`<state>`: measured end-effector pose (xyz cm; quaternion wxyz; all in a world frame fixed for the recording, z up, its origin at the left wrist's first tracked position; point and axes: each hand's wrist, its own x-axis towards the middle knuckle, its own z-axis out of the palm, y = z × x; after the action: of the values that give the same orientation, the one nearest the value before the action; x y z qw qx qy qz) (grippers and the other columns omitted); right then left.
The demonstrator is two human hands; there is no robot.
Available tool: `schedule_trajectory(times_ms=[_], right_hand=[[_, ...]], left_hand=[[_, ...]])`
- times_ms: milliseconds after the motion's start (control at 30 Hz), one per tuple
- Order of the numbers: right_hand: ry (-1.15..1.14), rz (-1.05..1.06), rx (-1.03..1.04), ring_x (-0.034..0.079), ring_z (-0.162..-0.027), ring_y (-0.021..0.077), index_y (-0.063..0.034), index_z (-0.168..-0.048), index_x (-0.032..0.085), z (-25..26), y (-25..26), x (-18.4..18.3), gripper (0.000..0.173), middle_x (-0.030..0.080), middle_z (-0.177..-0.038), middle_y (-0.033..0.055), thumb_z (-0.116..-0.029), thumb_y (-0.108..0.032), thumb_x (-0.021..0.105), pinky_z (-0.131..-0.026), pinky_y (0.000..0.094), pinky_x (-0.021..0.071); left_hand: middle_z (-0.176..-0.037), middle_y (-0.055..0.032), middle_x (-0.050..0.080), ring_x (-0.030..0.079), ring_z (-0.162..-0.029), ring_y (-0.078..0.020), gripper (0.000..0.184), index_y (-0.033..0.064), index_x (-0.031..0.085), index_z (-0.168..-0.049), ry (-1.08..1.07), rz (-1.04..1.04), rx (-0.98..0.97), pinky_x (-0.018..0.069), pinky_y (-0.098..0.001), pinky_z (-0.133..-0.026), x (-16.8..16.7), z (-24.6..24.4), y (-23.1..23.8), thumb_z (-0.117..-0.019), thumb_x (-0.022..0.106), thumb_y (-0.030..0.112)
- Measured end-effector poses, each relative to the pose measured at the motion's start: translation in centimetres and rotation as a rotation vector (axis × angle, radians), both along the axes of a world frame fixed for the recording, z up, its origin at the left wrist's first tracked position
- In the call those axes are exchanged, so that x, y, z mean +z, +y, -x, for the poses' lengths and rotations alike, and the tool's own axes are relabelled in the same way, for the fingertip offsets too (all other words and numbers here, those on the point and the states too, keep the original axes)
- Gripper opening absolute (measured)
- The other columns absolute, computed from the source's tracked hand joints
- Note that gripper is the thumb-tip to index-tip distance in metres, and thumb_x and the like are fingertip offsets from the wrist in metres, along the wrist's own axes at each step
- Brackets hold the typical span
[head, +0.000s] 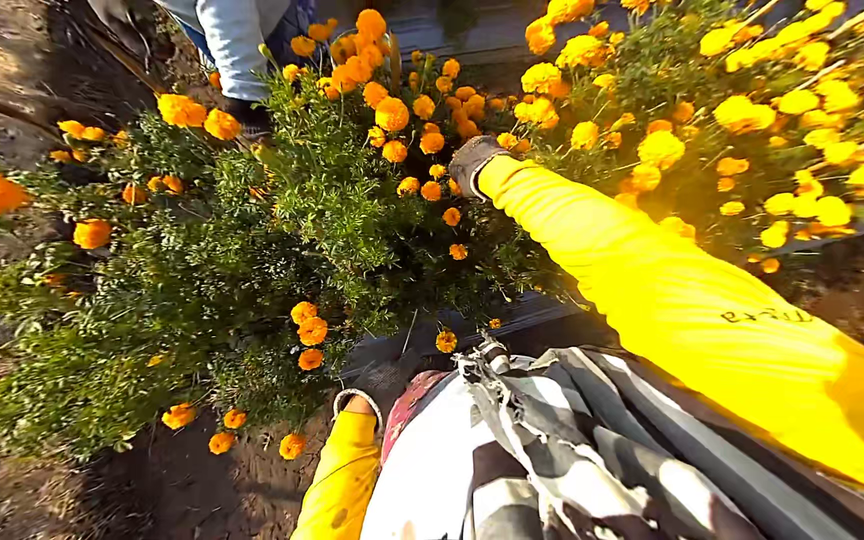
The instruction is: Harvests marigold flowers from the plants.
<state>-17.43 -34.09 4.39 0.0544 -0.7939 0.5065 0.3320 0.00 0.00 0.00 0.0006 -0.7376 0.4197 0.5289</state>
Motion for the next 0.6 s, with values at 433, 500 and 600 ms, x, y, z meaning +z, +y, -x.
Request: schedule_trajectory(times_ms=[433,500,600], right_hand=[[0.051,-0.133,-0.191,0.062,-0.119,0.0481,0.0011,-0.114,0.072,2.8,4.0,-1.2,0.038,0.067,-0.123,0.0271,-0.0921,-0.03,0.072,-0.095,0.0741,0.0457],[0.019,-0.156,-0.207,0.064,-0.115,0.0477,0.0,-0.109,0.073,3.9,3.8,-0.8,0.04,0.069,-0.118,0.0267,-0.088,-0.034,0.076,-0.091,0.0746,0.0465],[-0.149,-0.144,-0.204,0.064,-0.117,0.0452,-0.0065,-0.111,0.074,6.1,3.1,-1.6,0.045,0.07,-0.119,0.0234,-0.0928,-0.047,0.07,-0.093,0.0732,0.0479]], left_hand=[[-0.159,-0.0272,0.036,0.045,-0.139,-0.0486,0.047,0.0076,0.041,-0.154,-0.234,0.466,0.134,0.0407,-0.0674,-0.108,3.2,-2.3,-22.4,-0.1082,0.047,0.018],[-0.154,-0.0321,0.04,0.048,-0.135,-0.0523,0.044,0.0048,0.046,-0.149,-0.385,0.419,0.044,0.0428,-0.068,-0.106,3.5,-3.6,-21.9,-0.1058,0.05,0.012],[-0.151,-0.0383,0.04,0.047,-0.133,-0.0571,0.047,-0.0044,0.048,-0.145,-0.484,0.37,-0.029,0.0437,-0.0679,-0.105,3.9,-3.2,-21.1,-0.0997,0.058,0.001]])
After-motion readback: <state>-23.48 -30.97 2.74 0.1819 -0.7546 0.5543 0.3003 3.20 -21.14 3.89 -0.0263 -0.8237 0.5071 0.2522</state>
